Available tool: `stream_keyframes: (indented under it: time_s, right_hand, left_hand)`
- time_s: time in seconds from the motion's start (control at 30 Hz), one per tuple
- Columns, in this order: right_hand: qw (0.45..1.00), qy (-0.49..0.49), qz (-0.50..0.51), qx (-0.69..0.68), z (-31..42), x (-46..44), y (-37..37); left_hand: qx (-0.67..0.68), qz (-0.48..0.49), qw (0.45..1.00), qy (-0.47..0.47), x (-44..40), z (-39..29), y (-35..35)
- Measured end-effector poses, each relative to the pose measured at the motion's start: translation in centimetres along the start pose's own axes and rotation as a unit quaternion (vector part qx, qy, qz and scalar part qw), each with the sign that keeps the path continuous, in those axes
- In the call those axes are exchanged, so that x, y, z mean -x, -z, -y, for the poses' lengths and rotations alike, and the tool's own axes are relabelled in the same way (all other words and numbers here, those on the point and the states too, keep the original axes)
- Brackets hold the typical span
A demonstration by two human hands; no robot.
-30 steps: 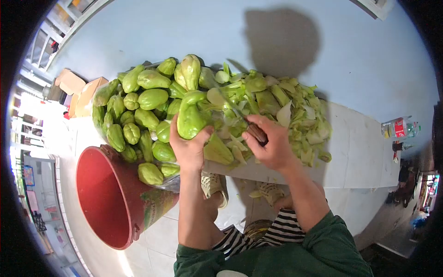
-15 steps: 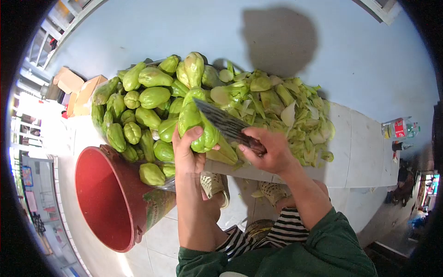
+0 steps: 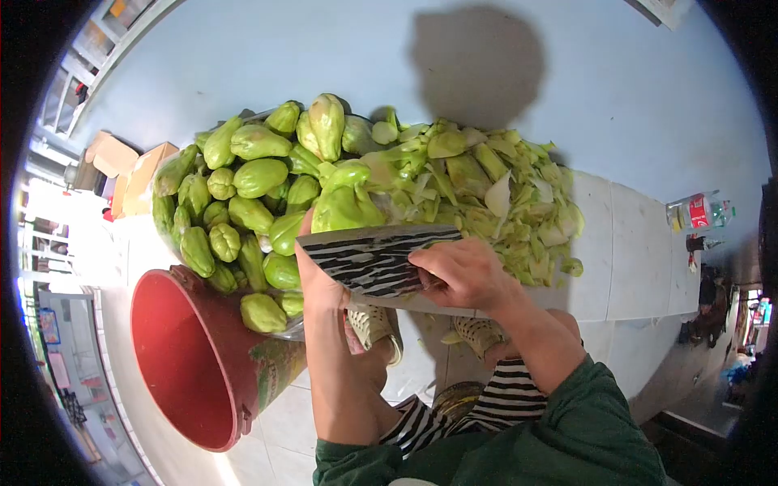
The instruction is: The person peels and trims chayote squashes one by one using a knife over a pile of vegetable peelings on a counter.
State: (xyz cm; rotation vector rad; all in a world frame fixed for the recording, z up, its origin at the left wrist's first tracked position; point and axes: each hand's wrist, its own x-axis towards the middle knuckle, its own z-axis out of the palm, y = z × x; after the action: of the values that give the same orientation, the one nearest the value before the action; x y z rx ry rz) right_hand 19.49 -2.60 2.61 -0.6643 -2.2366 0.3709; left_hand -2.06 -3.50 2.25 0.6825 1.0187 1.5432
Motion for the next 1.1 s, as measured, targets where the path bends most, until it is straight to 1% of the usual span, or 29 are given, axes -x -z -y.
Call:
stream_keyframes:
  time_s: [0.13, 0.2, 0.33, 0.43, 0.5, 0.63, 0.7, 0.83, 0.93, 1.0, 1.1]
  right_hand:
    - [1.000, 0.002, 0.005, -0.015, -0.2, -0.2, -0.2]
    - [0.998, 0.044, -0.049, -0.018, -0.4, -0.5, -0.4]
    - [0.997, 0.051, -0.053, -0.008, -0.5, -0.6, -0.4]
    - [0.996, 0.059, -0.064, -0.006, -0.6, -0.5, -0.5]
    - [0.998, 0.050, -0.040, -0.011, -0.8, -0.3, -0.4]
    - [0.998, 0.049, -0.034, 0.000, -1.0, -0.2, -0.3]
    - [0.997, 0.058, -0.047, -0.006, -1.0, -0.4, -0.3]
    - [0.998, 0.042, -0.036, 0.008, -1.3, -0.1, -0.2]
    - [0.999, 0.042, -0.019, 0.011, -1.9, 0.5, 0.0]
    - [1.000, -0.012, 0.004, 0.019, -2.1, 1.1, -0.1]
    - [0.999, -0.002, 0.005, 0.035, -2.2, 1.1, -0.1]
  left_hand:
    - [0.019, 0.008, 1.000, -0.009, -0.2, 0.4, -0.1]
    - [0.028, 0.029, 0.999, -0.010, -0.2, 0.2, -0.3]
    - [0.032, 0.025, 0.999, -0.010, -0.1, 0.1, -0.5]
    - [0.015, 0.036, 0.999, -0.031, -0.1, 0.4, -0.2]
    - [-0.012, 0.031, 0.999, -0.014, -0.1, 0.2, -0.3]
    - [-0.024, 0.028, 0.999, 0.007, -0.1, -0.2, -0.9]
    - [-0.015, 0.052, 0.998, -0.009, -0.1, -0.4, -1.0]
    - [-0.027, 0.049, 0.998, -0.017, -0.1, -0.1, -1.0]
    - [-0.034, 0.021, 0.999, 0.007, 0.0, -0.1, -1.2]
    - [-0.021, 0.024, 1.000, -0.001, 0.2, -0.3, -1.6]
    - [-0.014, 0.008, 1.000, 0.018, 0.0, -0.3, -1.6]
